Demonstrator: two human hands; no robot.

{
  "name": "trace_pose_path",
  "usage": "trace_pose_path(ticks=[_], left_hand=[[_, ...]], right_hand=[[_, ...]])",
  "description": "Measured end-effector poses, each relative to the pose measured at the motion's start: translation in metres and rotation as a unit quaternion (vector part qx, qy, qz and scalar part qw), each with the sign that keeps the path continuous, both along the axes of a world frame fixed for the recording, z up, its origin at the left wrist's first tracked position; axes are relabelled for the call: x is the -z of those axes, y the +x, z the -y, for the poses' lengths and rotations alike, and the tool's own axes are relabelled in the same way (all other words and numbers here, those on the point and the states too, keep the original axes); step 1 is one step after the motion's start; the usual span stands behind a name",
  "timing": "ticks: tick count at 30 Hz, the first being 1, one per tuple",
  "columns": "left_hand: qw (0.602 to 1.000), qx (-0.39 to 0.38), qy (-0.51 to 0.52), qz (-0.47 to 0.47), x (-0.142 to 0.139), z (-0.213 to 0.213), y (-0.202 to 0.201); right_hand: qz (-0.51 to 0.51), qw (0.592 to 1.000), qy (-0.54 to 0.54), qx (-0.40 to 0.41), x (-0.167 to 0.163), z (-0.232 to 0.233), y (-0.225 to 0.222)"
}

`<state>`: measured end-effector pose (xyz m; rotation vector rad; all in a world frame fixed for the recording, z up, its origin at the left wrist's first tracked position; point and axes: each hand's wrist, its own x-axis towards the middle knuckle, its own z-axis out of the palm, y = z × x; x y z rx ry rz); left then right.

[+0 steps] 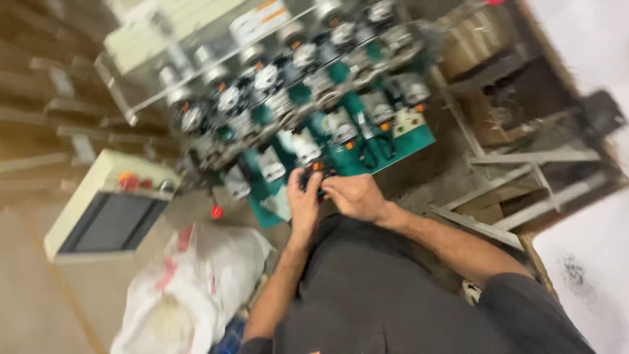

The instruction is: The person works at a multi-station production machine, using scissors to trim material at the machine heads and removing finished black round parts. They carry the parts to a bin, wrap them in plastic sheeting, and place them on a stack, then return to the machine to continue trimming and removing more parts.

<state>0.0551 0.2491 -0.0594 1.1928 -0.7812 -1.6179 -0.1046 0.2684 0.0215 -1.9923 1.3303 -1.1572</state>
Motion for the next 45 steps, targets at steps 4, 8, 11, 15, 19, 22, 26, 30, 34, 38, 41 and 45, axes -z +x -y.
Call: trace_pose_path(ticks=[4,8,11,15,19,22,26,30,34,38,41,45], left_hand=[[0.999,-0.033,0.007,0.029,-0.02,-0.004,0.035],[0.991,-0.111,0.046,-0.053,-0.017,-0.017,0.082],[0.979,-0.163,0.093,-0.079,0.0,-0.034,0.113],[0.972,-0.176,0.143,-0.061,0.022,-0.06,0.144],[0.964,-0.171,0.197,-0.059,0.034,-0.084,0.158],[0.984,-0.098,0.099,0.111,0.034,-0.096,0.157],[0.939,0.007,-0.062,0.338,0.018,-0.094,0.149],[0.854,-0.023,-0.299,0.425,-0.007,-0.073,0.141],[0.902,-0.071,-0.255,0.341,-0.02,-0.054,0.129],[0.95,-0.009,0.025,-0.31,-0.023,-0.045,0.104],[0.816,0.038,0.044,-0.575,-0.031,-0.036,0.085],[0.975,-0.02,-0.14,-0.172,-0.059,-0.025,0.081]], right_hand=[[0.092,0.987,0.129,-0.011,0.023,-0.001,0.028],[0.133,0.939,0.316,0.011,0.105,-0.006,0.049],[0.201,0.775,0.597,0.052,0.176,-0.005,0.072],[0.323,0.552,0.751,0.163,0.229,0.007,0.103],[0.312,0.631,0.676,0.219,0.232,0.013,0.137],[0.341,0.743,0.543,0.191,0.201,0.02,0.148],[0.319,0.813,0.487,-0.017,0.127,0.028,0.128],[0.133,0.895,0.411,-0.116,0.066,0.022,0.108],[0.07,0.924,0.361,-0.108,0.043,0.015,0.077],[0.127,0.954,0.211,-0.172,0.038,0.017,0.054],[0.158,0.96,0.211,-0.093,0.026,0.024,0.057],[0.188,0.963,0.054,-0.187,-0.013,0.037,0.047]])
